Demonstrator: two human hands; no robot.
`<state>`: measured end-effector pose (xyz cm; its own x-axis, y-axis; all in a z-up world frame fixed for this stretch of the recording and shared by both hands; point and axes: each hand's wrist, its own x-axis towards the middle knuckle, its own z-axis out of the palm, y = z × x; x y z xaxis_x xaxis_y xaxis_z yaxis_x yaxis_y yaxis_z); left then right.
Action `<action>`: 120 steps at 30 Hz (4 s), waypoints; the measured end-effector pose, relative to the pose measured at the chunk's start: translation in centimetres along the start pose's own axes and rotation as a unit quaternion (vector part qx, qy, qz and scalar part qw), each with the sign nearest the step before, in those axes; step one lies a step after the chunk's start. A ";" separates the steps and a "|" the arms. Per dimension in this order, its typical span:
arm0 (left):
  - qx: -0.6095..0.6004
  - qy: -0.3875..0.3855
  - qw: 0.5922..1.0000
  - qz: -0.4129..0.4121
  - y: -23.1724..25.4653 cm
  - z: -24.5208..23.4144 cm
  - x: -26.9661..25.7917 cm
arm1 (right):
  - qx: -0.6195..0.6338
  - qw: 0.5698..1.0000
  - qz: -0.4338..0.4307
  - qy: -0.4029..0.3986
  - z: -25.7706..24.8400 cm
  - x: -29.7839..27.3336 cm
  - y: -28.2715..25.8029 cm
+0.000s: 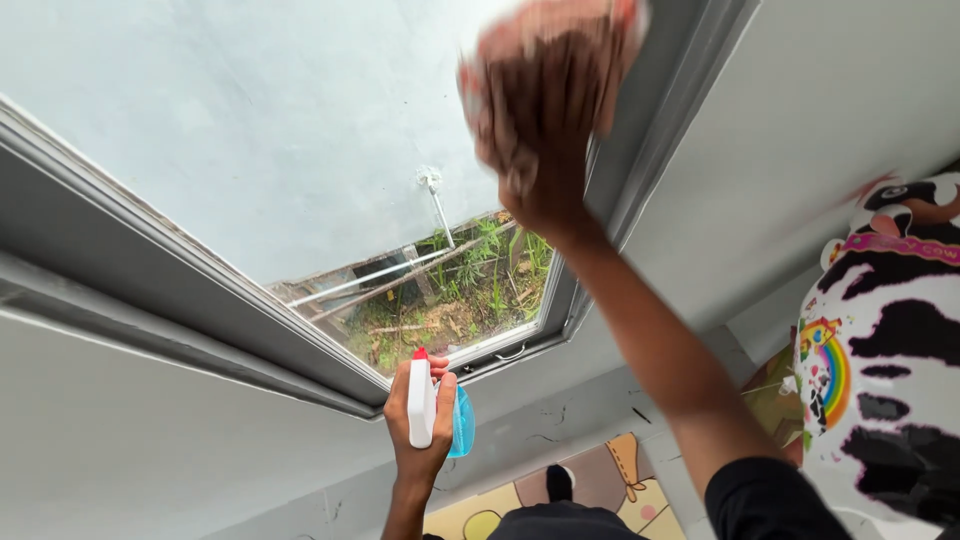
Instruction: Cleaning a window glass using a spray cleaner and a cloth.
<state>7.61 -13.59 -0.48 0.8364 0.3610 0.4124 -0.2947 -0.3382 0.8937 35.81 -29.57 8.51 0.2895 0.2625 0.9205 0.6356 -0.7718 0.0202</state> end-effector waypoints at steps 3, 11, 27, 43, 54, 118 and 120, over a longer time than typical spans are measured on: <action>0.007 -0.003 1.000 -0.023 -0.2 1.1 -0.3 | 0.024 0.998 0.020 -0.049 1.6 -7.0 -1.5; 0.049 0.037 0.998 -0.024 -0.2 2.2 -1.2 | 0.063 0.989 -0.026 -0.133 6.1 -22.1 -4.0; 0.097 0.131 0.986 -0.039 -0.8 -5.4 -5.3 | 0.266 0.953 0.021 -0.146 10.0 -17.3 -24.1; 0.091 0.035 0.995 -0.017 -3.1 -11.8 -1.8 | 0.242 0.958 -0.080 -0.129 8.6 -13.2 -24.9; 0.026 -0.052 0.998 -0.001 -2.5 -7.9 0.9 | 0.014 0.962 -0.245 -0.116 7.0 -15.8 -11.2; 0.055 -0.047 0.997 -0.037 -6.0 -16.1 -1.8 | 0.334 0.842 0.405 -0.121 13.0 -22.3 -31.3; 0.060 -0.055 0.996 -0.031 -6.0 -16.6 -1.8 | 0.344 0.872 0.347 -0.038 11.9 -20.8 -32.0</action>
<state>0.19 2.27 -3.69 0.8989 0.2883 0.3299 -0.1896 -0.4227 0.8862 17.97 -3.39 -15.90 0.8050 -0.0715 0.5890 0.5599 -0.2370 -0.7939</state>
